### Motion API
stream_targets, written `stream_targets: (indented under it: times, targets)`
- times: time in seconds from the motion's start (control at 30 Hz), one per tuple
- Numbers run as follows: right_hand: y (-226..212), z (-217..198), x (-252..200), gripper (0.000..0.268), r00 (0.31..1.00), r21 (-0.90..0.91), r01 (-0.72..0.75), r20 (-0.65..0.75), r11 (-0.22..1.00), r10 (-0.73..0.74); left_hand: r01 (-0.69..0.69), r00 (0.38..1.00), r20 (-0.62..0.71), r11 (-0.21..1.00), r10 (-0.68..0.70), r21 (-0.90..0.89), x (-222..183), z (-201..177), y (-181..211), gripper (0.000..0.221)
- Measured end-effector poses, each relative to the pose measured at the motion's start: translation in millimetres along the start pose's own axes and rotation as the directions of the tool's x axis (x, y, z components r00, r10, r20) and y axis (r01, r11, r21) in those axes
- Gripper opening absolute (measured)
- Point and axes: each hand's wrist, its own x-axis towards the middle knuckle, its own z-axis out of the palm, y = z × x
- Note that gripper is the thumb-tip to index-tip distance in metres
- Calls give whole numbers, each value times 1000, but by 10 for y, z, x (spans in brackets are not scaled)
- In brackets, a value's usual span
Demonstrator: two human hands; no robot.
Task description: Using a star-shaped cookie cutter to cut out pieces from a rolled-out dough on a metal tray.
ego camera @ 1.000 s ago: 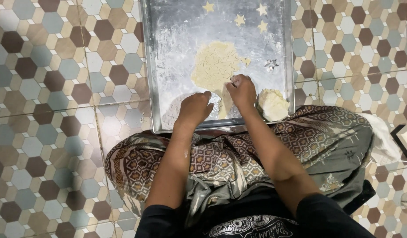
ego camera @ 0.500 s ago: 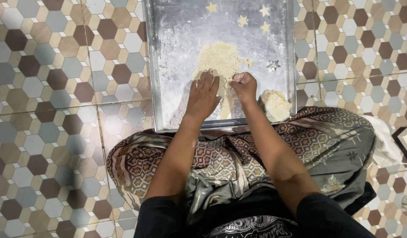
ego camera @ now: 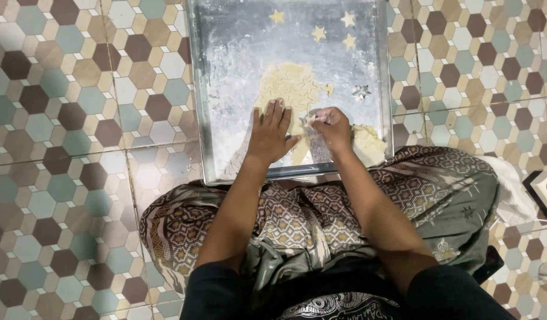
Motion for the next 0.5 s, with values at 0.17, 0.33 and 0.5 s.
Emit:
stream_targets:
  times: [0.17,0.33,0.5]
  targets:
    - [-438,120,274,26,988,-133,57,147,989,-37,163,963,-147,923,-226,-350,-158,-334,-137,71]
    - [-1220,380,956,33,970,154,177,137,972,-199,69,873,-428,928,-233,-366,-173,-154,-200,71]
    - [-1019,249,1403,68,997,-15,-68,33,998,68,42,892,-404,927,-203,-373,-324,-268,-163,72]
